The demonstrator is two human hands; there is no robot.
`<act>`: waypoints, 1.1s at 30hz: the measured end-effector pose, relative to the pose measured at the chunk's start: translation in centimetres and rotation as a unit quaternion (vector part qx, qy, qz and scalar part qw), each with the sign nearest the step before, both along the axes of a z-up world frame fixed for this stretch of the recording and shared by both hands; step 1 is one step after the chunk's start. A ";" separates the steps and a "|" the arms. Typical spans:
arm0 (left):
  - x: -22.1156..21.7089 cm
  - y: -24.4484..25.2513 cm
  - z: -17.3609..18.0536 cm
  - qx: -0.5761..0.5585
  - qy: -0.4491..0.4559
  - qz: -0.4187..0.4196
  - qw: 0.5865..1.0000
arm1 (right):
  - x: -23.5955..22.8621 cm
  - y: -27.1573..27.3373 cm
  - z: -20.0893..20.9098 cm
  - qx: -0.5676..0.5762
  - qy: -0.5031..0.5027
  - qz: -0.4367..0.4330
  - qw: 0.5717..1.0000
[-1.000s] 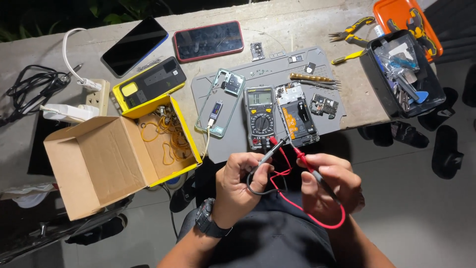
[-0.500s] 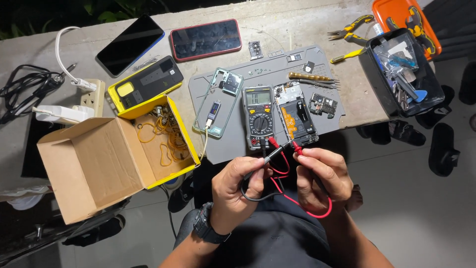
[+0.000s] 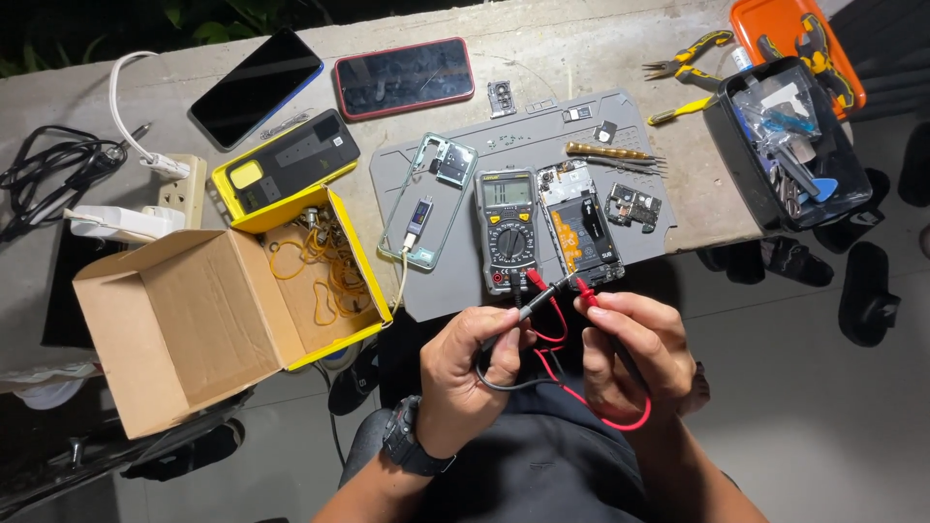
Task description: The person prepares a multimeter by connecting the test leads and adjusting the dial. They then use the probes to test various points on a disassembled mobile phone battery and circuit board, checking for electrical continuity or voltage.
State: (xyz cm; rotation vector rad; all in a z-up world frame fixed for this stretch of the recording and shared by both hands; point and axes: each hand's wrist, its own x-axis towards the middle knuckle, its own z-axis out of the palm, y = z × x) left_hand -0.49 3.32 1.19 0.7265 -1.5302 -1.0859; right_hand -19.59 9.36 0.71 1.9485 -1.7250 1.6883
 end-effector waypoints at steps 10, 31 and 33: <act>-0.4 0.2 0.5 -0.024 -0.055 0.015 0.998 | -0.2 0.2 0.0 0.010 -0.024 0.007 1.000; 1.6 4.1 4.4 -0.266 -0.162 -0.051 0.949 | -2.6 7.4 5.3 0.069 -0.117 0.218 0.967; 1.5 4.5 4.5 -0.285 -0.196 -0.022 0.938 | -2.6 8.4 6.0 0.081 -0.109 0.235 0.962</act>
